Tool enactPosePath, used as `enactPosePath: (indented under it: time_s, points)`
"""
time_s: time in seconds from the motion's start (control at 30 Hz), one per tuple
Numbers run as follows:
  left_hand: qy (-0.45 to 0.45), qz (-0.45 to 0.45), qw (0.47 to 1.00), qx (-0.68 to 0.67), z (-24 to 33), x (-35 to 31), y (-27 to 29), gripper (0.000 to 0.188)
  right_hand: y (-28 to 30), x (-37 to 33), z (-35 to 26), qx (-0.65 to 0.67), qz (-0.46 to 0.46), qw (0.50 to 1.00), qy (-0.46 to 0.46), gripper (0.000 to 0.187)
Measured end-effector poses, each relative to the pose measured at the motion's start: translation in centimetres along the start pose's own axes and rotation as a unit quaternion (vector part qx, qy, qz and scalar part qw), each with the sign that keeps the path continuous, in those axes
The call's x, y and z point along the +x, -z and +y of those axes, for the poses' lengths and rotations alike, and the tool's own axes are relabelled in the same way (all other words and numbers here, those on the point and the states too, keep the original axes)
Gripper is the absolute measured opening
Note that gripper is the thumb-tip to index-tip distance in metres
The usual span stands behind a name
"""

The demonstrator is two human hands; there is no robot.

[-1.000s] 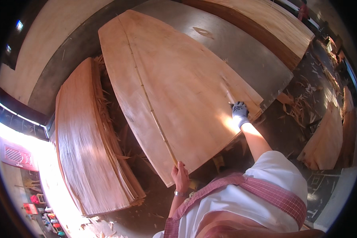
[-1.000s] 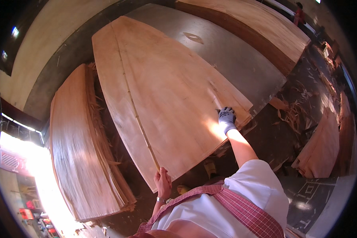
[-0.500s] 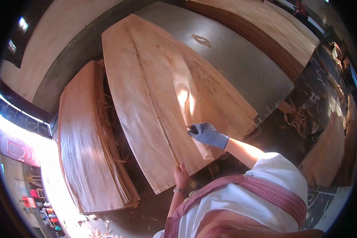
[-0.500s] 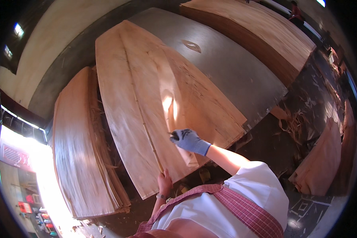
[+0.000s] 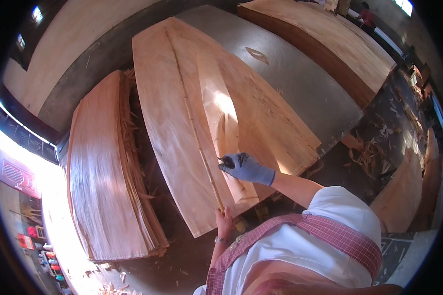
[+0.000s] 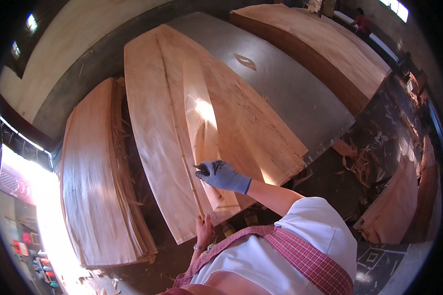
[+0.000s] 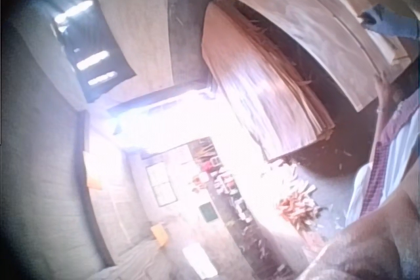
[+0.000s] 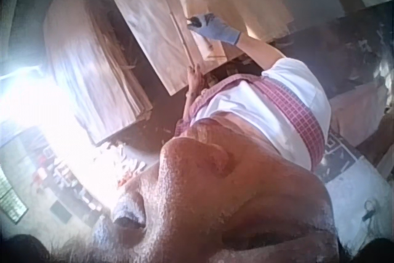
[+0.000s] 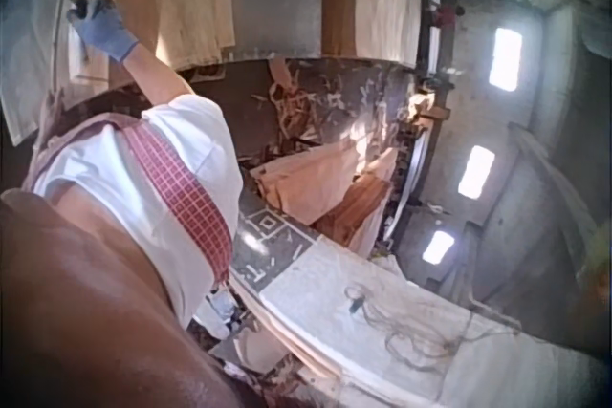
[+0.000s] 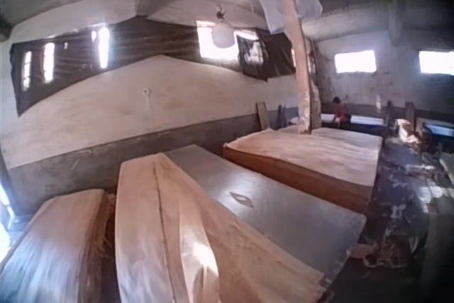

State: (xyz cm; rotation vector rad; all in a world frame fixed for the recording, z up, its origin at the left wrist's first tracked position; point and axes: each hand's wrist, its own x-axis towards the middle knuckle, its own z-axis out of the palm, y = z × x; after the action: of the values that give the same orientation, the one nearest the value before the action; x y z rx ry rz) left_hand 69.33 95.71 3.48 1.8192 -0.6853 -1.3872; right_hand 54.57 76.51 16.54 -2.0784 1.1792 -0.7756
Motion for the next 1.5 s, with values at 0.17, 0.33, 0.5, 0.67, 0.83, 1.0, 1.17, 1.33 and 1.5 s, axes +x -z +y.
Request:
enactPosePath:
  time_s: [0.17, 0.33, 0.5, 0.67, 0.83, 1.0, 1.17, 1.33, 1.5]
  points:
    - [-0.095, 0.061, 0.993, -0.042, -4.4, 1.2, 0.6, 0.021, -2.2, 1.2, -2.3, 0.024, -0.008, 0.999, 0.043, 0.031]
    - [-0.19, 0.137, 0.972, 0.002, -7.0, 0.5, 0.0, 0.023, -4.7, 2.3, -5.3, 0.04, -0.032, 0.995, 0.09, 0.029]
    - [-0.102, 0.022, 0.992, -0.077, -9.5, -0.5, 0.1, 0.053, -8.5, 3.9, -7.6, 0.028, -0.066, 0.99, 0.125, 0.03]
    - [-0.063, -0.073, 0.987, -0.128, -9.1, -1.5, 0.1, 0.076, -11.4, 4.8, -9.8, 0.024, -0.079, 0.984, 0.157, 0.03]
    - [-0.191, -0.09, 0.96, -0.186, -9.8, -0.3, -0.9, 0.081, -15.1, 5.2, -10.8, 0.034, -0.099, 0.975, 0.194, 0.028]
    - [-0.015, -0.043, 0.965, -0.258, -8.9, -1.1, -0.8, 0.061, -18.1, 5.5, -11.2, 0.011, -0.185, 0.962, 0.199, 0.024]
    - [0.11, -0.016, 0.902, -0.418, -4.2, -2.7, -1.4, 0.026, -20.9, 5.8, -6.1, -0.133, -0.316, 0.922, 0.179, 0.029]
    - [0.187, -0.078, 0.861, -0.467, -5.2, -1.2, -0.6, 0.017, -15.7, 3.1, -4.3, -0.15, -0.292, 0.936, 0.128, 0.042]
    - [0.182, -0.153, 0.821, -0.519, -2.7, -2.3, -0.3, 0.019, -6.8, -5.6, -2.5, -0.231, -0.093, 0.966, -0.063, 0.054]
